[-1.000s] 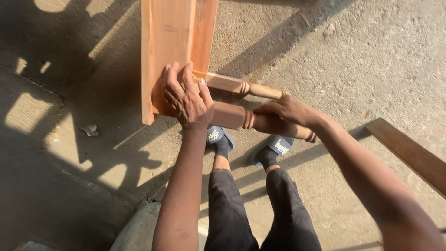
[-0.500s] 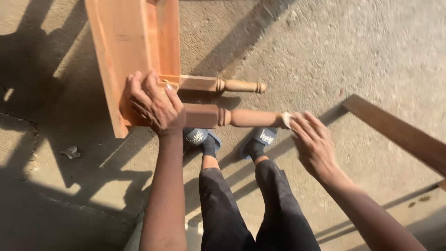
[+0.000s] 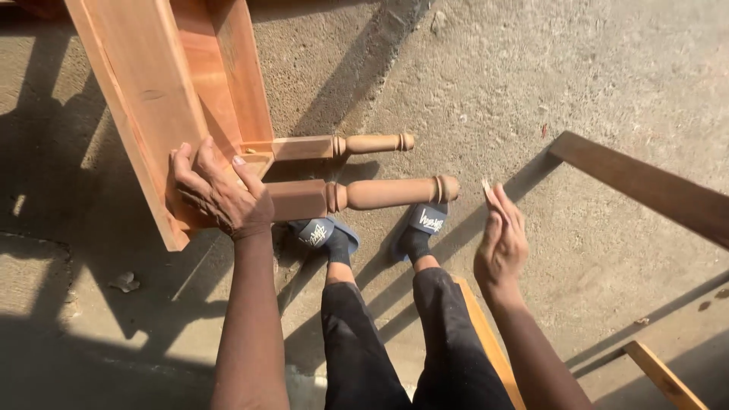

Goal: Sanding the wooden seat and legs of a chair using sandpaper and a cloth to wipe away dust.

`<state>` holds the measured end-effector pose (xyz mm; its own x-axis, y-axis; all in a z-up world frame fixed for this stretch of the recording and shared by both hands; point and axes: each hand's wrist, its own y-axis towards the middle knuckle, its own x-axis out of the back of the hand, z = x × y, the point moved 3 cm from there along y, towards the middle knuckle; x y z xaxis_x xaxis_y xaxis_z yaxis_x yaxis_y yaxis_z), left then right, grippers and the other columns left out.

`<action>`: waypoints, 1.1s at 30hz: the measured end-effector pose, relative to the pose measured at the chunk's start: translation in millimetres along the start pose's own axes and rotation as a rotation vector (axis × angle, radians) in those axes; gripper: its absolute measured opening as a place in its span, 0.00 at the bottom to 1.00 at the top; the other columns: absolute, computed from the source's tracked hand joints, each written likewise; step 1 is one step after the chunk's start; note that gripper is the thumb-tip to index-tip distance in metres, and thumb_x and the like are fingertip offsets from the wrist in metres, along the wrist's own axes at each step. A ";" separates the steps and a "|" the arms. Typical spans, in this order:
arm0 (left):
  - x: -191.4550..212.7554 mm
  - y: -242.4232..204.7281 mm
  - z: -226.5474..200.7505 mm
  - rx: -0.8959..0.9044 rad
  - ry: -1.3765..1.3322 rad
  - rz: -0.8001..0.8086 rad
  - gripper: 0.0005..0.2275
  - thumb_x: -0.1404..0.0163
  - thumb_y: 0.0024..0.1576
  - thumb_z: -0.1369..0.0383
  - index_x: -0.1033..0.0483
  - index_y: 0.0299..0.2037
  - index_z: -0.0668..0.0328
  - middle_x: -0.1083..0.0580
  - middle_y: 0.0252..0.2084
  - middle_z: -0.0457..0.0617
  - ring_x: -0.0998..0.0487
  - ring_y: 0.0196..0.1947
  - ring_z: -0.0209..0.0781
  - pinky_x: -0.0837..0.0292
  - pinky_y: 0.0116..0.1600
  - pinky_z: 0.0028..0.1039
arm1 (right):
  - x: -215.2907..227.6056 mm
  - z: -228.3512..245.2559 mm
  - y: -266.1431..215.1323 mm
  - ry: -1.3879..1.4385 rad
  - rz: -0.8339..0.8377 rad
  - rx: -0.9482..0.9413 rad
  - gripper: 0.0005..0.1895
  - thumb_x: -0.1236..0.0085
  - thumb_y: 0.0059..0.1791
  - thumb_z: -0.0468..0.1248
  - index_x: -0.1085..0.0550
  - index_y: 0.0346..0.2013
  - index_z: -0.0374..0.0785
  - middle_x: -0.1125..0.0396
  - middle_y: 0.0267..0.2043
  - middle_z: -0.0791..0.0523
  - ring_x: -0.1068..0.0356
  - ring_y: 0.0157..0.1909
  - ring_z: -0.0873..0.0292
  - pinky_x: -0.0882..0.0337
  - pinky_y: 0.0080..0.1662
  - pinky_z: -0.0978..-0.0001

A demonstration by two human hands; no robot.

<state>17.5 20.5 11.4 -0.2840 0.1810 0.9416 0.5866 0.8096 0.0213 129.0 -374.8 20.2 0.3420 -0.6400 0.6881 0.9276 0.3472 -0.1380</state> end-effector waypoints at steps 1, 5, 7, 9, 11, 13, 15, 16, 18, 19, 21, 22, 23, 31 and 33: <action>-2.2 -1.7 3.6 -0.002 0.006 0.006 0.19 0.54 0.64 0.68 0.33 0.66 0.63 0.42 0.67 0.60 0.42 0.71 0.61 0.48 0.74 0.53 | -12.3 1.9 15.4 0.003 0.003 -0.008 0.18 0.62 0.63 0.40 0.27 0.61 0.40 0.29 0.63 0.50 0.31 0.68 0.53 0.29 0.69 0.62; -3.5 -1.2 4.2 -0.049 -0.028 -0.027 0.20 0.53 0.66 0.68 0.33 0.67 0.64 0.43 0.68 0.60 0.42 0.71 0.61 0.48 0.75 0.52 | -54.3 12.5 80.7 -0.172 0.427 -0.156 0.21 0.61 0.62 0.46 0.24 0.60 0.40 0.28 0.60 0.45 0.30 0.60 0.45 0.29 0.62 0.52; -2.2 -0.2 3.5 -0.051 -0.021 -0.032 0.20 0.52 0.65 0.68 0.33 0.67 0.64 0.42 0.68 0.60 0.42 0.71 0.61 0.48 0.75 0.52 | -54.7 16.8 81.0 -0.083 0.574 -0.361 0.24 0.63 0.62 0.49 0.23 0.60 0.41 0.26 0.56 0.43 0.27 0.55 0.43 0.26 0.58 0.52; -5.4 0.7 6.4 -0.021 0.043 -0.011 0.21 0.50 0.63 0.67 0.33 0.66 0.62 0.42 0.67 0.60 0.42 0.70 0.61 0.49 0.73 0.53 | -44.4 20.7 61.7 0.051 0.502 -0.401 0.25 0.65 0.62 0.49 0.25 0.62 0.39 0.30 0.58 0.40 0.30 0.57 0.39 0.28 0.58 0.50; -7.4 -3.3 7.2 -0.035 0.023 -0.014 0.21 0.50 0.64 0.68 0.33 0.67 0.63 0.43 0.68 0.60 0.43 0.71 0.61 0.49 0.74 0.53 | -45.5 25.3 55.1 -0.009 0.423 -0.267 0.25 0.64 0.62 0.48 0.27 0.63 0.37 0.33 0.63 0.41 0.32 0.61 0.40 0.30 0.59 0.50; -6.1 -0.5 7.8 -0.067 0.000 -0.030 0.21 0.50 0.65 0.68 0.34 0.69 0.63 0.43 0.70 0.60 0.44 0.73 0.62 0.49 0.75 0.52 | -53.0 27.2 64.7 -0.055 0.325 -0.125 0.24 0.63 0.61 0.46 0.29 0.65 0.36 0.37 0.67 0.41 0.34 0.64 0.40 0.33 0.61 0.50; -4.2 -1.2 4.9 -0.047 0.027 -0.048 0.21 0.49 0.63 0.68 0.33 0.67 0.61 0.42 0.68 0.58 0.42 0.71 0.60 0.48 0.75 0.52 | -62.7 14.8 83.8 -0.079 0.494 -0.287 0.25 0.67 0.62 0.48 0.29 0.65 0.40 0.33 0.66 0.46 0.30 0.63 0.45 0.30 0.62 0.54; -3.2 -1.2 5.1 -0.047 0.024 -0.055 0.21 0.49 0.63 0.68 0.33 0.67 0.61 0.42 0.68 0.58 0.42 0.71 0.60 0.48 0.75 0.52 | -58.1 13.5 77.2 -0.079 0.491 -0.280 0.25 0.67 0.62 0.48 0.29 0.65 0.40 0.33 0.66 0.46 0.30 0.63 0.45 0.30 0.62 0.54; -3.2 -1.5 6.7 -0.030 0.022 -0.018 0.21 0.49 0.63 0.68 0.32 0.66 0.62 0.42 0.68 0.59 0.42 0.71 0.61 0.48 0.74 0.53 | -50.4 9.9 62.6 0.148 0.502 -0.360 0.27 0.70 0.62 0.50 0.31 0.67 0.41 0.34 0.68 0.49 0.32 0.67 0.49 0.34 0.67 0.56; -5.5 0.8 5.7 -0.027 0.020 -0.021 0.21 0.49 0.63 0.68 0.32 0.66 0.62 0.42 0.68 0.59 0.42 0.71 0.61 0.48 0.74 0.53 | -45.4 2.5 49.7 0.145 0.502 -0.356 0.27 0.70 0.62 0.50 0.31 0.67 0.41 0.34 0.68 0.49 0.32 0.67 0.49 0.34 0.67 0.56; -5.7 -1.1 7.5 -0.048 0.018 -0.030 0.21 0.48 0.63 0.68 0.33 0.66 0.62 0.42 0.68 0.60 0.42 0.71 0.61 0.48 0.73 0.52 | -32.0 -12.4 18.3 0.701 0.241 -0.441 0.34 0.70 0.60 0.57 0.34 0.71 0.38 0.39 0.72 0.46 0.39 0.72 0.48 0.39 0.70 0.57; -6.2 -1.7 8.9 -0.045 0.024 -0.024 0.21 0.48 0.63 0.68 0.33 0.66 0.62 0.42 0.68 0.60 0.42 0.71 0.61 0.48 0.73 0.52 | -30.5 -3.9 20.4 0.701 0.247 -0.448 0.34 0.70 0.60 0.57 0.34 0.71 0.38 0.39 0.72 0.46 0.39 0.72 0.48 0.39 0.70 0.57; -6.2 -2.5 9.5 -0.049 0.021 -0.029 0.21 0.49 0.63 0.68 0.33 0.67 0.62 0.43 0.68 0.60 0.42 0.71 0.61 0.48 0.74 0.52 | -28.3 4.3 22.7 0.971 0.185 -0.496 0.38 0.68 0.59 0.61 0.33 0.70 0.36 0.40 0.72 0.45 0.39 0.73 0.49 0.40 0.70 0.59; -9.7 1.8 8.9 -0.027 0.075 -0.006 0.21 0.48 0.62 0.67 0.32 0.66 0.61 0.43 0.68 0.59 0.43 0.71 0.62 0.48 0.73 0.54 | -52.9 8.3 60.8 0.407 0.208 -0.444 0.35 0.50 0.55 0.54 0.38 0.70 0.37 0.40 0.70 0.43 0.36 0.67 0.52 0.32 0.62 0.59; -4.3 0.0 5.7 -0.041 0.049 -0.017 0.22 0.48 0.62 0.67 0.33 0.67 0.60 0.44 0.69 0.60 0.43 0.71 0.61 0.50 0.73 0.56 | -60.2 -3.9 65.9 0.426 0.356 -0.542 0.30 0.50 0.55 0.50 0.35 0.66 0.36 0.34 0.62 0.44 0.33 0.59 0.54 0.30 0.54 0.61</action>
<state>14.5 22.9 5.5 -0.2571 0.1391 0.9563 0.6126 0.7888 0.0500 170.1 -316.1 -33.1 0.5600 -0.7991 0.2189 0.6577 0.2680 -0.7040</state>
